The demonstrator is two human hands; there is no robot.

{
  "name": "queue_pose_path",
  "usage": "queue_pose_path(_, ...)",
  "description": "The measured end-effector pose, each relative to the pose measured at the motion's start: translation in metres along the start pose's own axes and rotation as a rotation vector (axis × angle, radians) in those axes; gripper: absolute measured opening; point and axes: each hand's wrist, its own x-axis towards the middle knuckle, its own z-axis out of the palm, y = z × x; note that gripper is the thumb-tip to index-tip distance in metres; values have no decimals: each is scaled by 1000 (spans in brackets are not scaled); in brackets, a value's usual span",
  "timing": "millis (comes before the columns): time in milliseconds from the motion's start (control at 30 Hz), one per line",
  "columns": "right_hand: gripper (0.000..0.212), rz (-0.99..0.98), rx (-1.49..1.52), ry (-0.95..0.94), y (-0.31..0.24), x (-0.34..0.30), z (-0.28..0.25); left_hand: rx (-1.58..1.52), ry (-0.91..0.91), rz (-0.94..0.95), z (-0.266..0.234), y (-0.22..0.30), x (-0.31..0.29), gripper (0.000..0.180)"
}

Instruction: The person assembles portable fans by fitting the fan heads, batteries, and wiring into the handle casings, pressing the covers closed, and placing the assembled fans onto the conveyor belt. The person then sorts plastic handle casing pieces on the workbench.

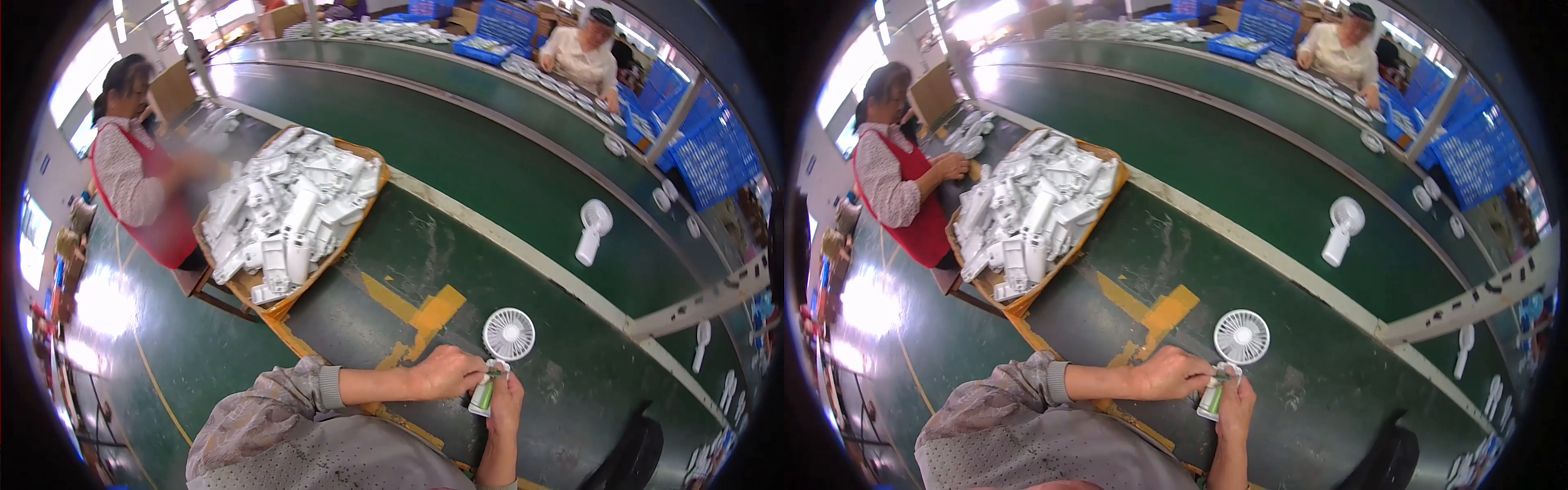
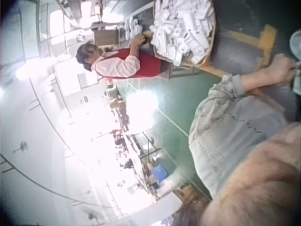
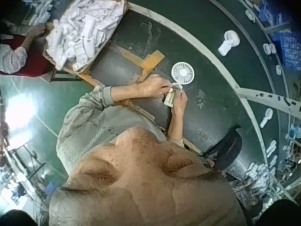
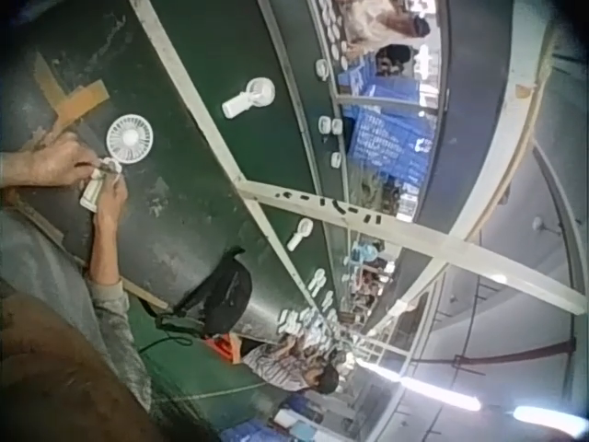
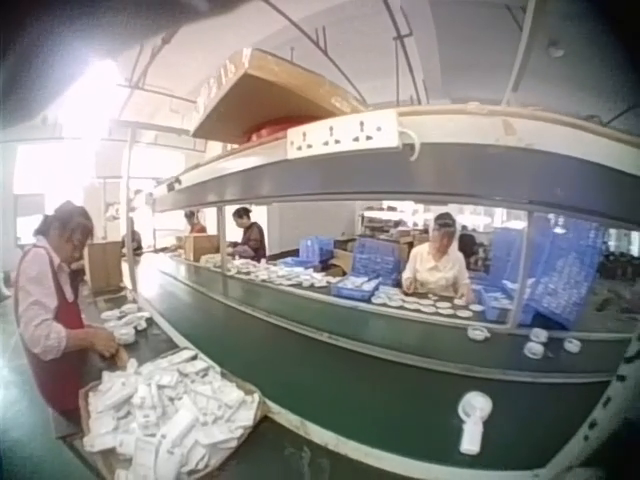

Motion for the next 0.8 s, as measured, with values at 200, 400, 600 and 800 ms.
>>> queue_pose_path(200, 25, 73, 89, -104, -9, -1, 10, -20, 78, 39, -4, -5, 4, 4)
queue_pose_path(400, 38, 122, 346, -213, -18, -6, 0, 60, 46, 37, -6, -5, 9, 9)
queue_pose_path(600, 45, 186, 339, -136, -22, -5, 0, 24, -60, -95, -4, 1, 13, 8)
queue_pose_path(800, 41, 151, 293, -150, -17, -3, -2, 17, -58, -81, -2, -3, 14, 5)
